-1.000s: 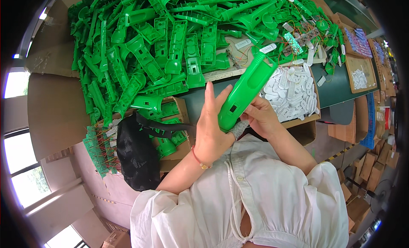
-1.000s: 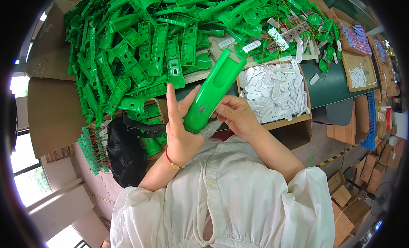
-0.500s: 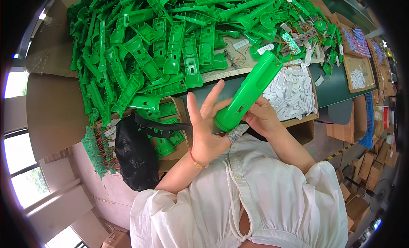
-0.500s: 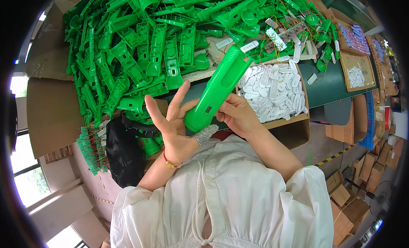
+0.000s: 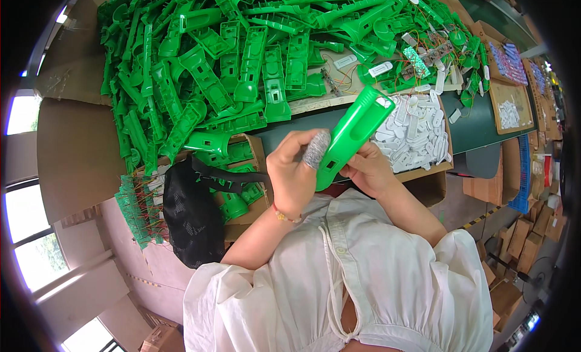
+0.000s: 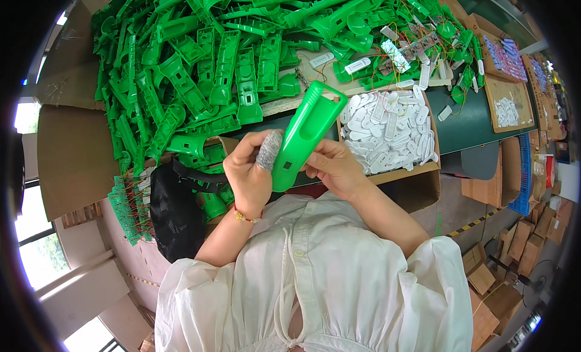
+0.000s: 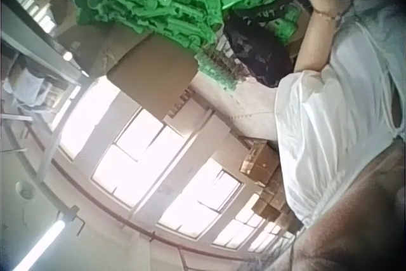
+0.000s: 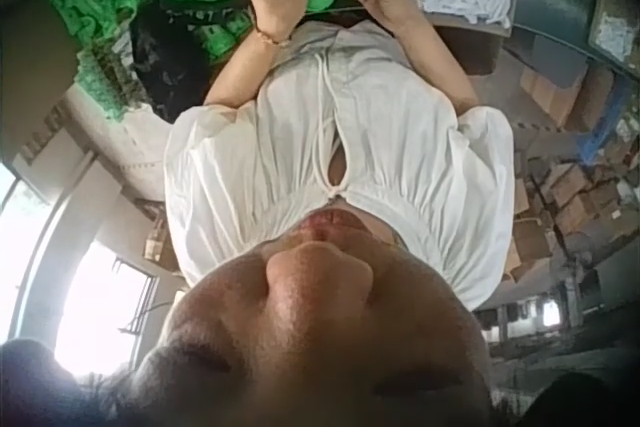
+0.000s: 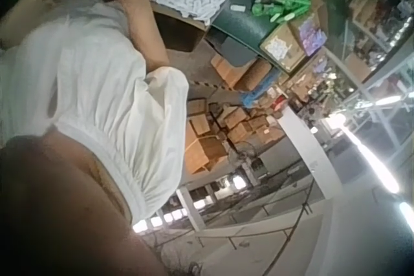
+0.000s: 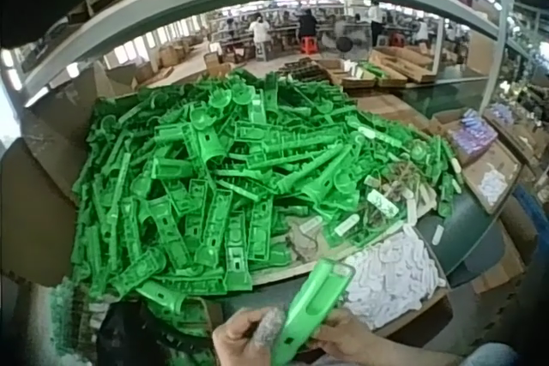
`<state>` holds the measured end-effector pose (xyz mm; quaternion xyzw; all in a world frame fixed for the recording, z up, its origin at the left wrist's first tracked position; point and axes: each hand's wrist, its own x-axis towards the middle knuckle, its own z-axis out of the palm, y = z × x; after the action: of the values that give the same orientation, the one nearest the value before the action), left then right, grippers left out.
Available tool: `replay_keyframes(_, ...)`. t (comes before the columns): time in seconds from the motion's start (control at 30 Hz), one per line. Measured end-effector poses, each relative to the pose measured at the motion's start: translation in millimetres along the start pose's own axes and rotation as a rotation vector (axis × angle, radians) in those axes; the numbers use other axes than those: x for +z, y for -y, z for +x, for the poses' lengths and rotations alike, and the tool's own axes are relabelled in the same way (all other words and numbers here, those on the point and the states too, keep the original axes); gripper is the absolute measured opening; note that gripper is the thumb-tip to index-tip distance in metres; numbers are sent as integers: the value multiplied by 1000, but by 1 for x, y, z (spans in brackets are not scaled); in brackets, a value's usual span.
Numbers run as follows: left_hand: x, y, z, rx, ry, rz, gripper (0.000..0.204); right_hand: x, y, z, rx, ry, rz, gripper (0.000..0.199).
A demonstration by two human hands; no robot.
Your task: Assemble small electronic components into green plastic housings and snap on white covers.
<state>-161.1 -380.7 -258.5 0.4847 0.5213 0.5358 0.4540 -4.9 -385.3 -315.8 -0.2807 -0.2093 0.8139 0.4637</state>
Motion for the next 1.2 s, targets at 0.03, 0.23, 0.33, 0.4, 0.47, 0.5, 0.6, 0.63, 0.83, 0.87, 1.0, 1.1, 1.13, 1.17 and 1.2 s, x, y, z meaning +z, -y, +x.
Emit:
replay_keyframes(0.03, 0, 1, 0, 2, -1, -1, 13, 1, -1, -1, -14, -5, -7, 16)
replay_keyframes(0.23, -9, 18, -8, -82, 55, -135, 38, 13, 7, -2, -66, -76, -301, 11)
replay_keyframes(0.33, -13, 28, -15, 79, 367, 116, 63, 18, -2, 2, -81, -124, -516, 11)
replay_keyframes(0.4, -10, 35, -20, -150, 319, -13, 52, 24, 0, 4, -44, -107, -696, 11)
replay_keyframes(0.47, -13, 42, -16, -266, 269, -190, 47, 30, 11, 9, -84, -23, -804, 10)
replay_keyframes(0.5, -14, 43, -13, -266, 270, -191, 47, 31, 17, 14, -121, 67, -909, 9)
replay_keyframes(0.6, -24, 43, -12, -538, 272, -542, 48, 26, 39, 29, 32, 168, -923, 14)
replay_keyframes(0.63, -25, 34, -7, -551, 268, -553, 48, 21, 45, 39, -91, 122, -1031, 13)
replay_keyframes(0.83, -39, 16, 13, -463, 106, -557, 42, -15, 81, 100, -852, 17, -2120, 21)
replay_keyframes(0.87, -40, 15, 15, -471, 98, -560, 41, -15, 83, 105, -932, 166, -2263, 24)
replay_keyframes(1.0, -45, 17, 11, -485, 101, -532, 36, -23, 89, 115, -869, 219, -2334, 22)
replay_keyframes(1.1, -50, 22, 8, -446, 102, -506, 33, -13, 92, 98, -978, 9, -1642, 22)
replay_keyframes(1.13, -51, 23, 8, -408, 112, -451, 34, -8, 96, 87, -851, 4, -1420, 25)
replay_keyframes(1.17, -49, 19, 11, -413, 80, -418, 36, -1, 95, 76, -853, 5, -1424, 25)
replay_keyframes(1.2, -47, 16, 15, -348, 76, -408, 37, 5, 92, 65, -717, 6, -1047, 24)
